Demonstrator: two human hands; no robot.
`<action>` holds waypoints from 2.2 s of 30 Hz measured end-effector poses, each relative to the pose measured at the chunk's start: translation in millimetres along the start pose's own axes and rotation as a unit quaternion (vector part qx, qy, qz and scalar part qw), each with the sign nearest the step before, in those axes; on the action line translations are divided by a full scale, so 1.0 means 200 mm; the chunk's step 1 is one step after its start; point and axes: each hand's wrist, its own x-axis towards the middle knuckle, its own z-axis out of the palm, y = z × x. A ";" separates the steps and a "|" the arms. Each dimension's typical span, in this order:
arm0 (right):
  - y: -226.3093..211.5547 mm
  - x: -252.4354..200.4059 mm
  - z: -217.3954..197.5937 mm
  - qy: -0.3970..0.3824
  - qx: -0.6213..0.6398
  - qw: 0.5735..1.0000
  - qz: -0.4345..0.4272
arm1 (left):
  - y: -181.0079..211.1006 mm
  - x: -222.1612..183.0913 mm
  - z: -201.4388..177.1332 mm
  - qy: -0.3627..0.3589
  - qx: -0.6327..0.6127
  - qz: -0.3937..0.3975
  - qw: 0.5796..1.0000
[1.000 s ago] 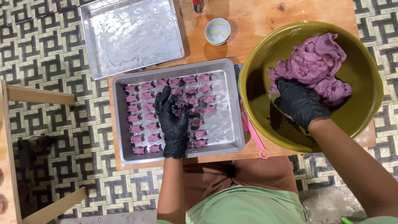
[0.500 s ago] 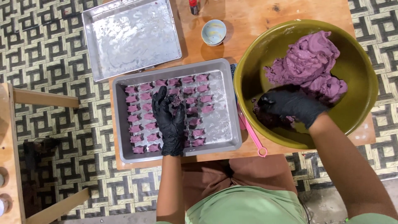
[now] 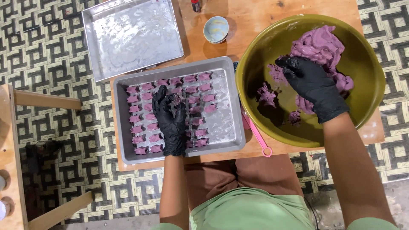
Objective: Portioning small pieces of purple dough from a bowl into a mold tray with individual compartments.
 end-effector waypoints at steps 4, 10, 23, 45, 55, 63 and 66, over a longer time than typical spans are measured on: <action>0.06 0.03 0.15 -0.003 -0.008 0.997 -0.071 | 0.02 0.00 0.00 -0.009 -0.012 0.002 1.000; -0.05 -0.01 0.20 -0.091 -0.142 0.985 -0.043 | 0.00 -0.01 -0.01 -0.015 0.006 0.004 1.000; 0.07 0.02 0.21 -0.182 -0.026 0.981 0.063 | 0.00 -0.01 0.00 0.000 0.008 0.009 1.000; -0.17 0.04 0.29 -0.155 0.240 0.886 0.366 | -0.02 -0.02 -0.01 -0.016 0.011 0.022 1.000; -0.18 0.02 0.14 -0.122 0.239 0.953 0.144 | -0.03 -0.02 -0.01 -0.002 0.033 0.014 0.999; -0.41 -0.01 -0.01 -0.104 0.316 0.932 0.141 | -0.05 -0.03 0.00 0.014 0.017 0.012 1.000; -0.44 -0.01 -0.02 -0.099 0.318 0.932 0.141 | -0.05 -0.02 0.00 0.017 0.009 0.007 1.000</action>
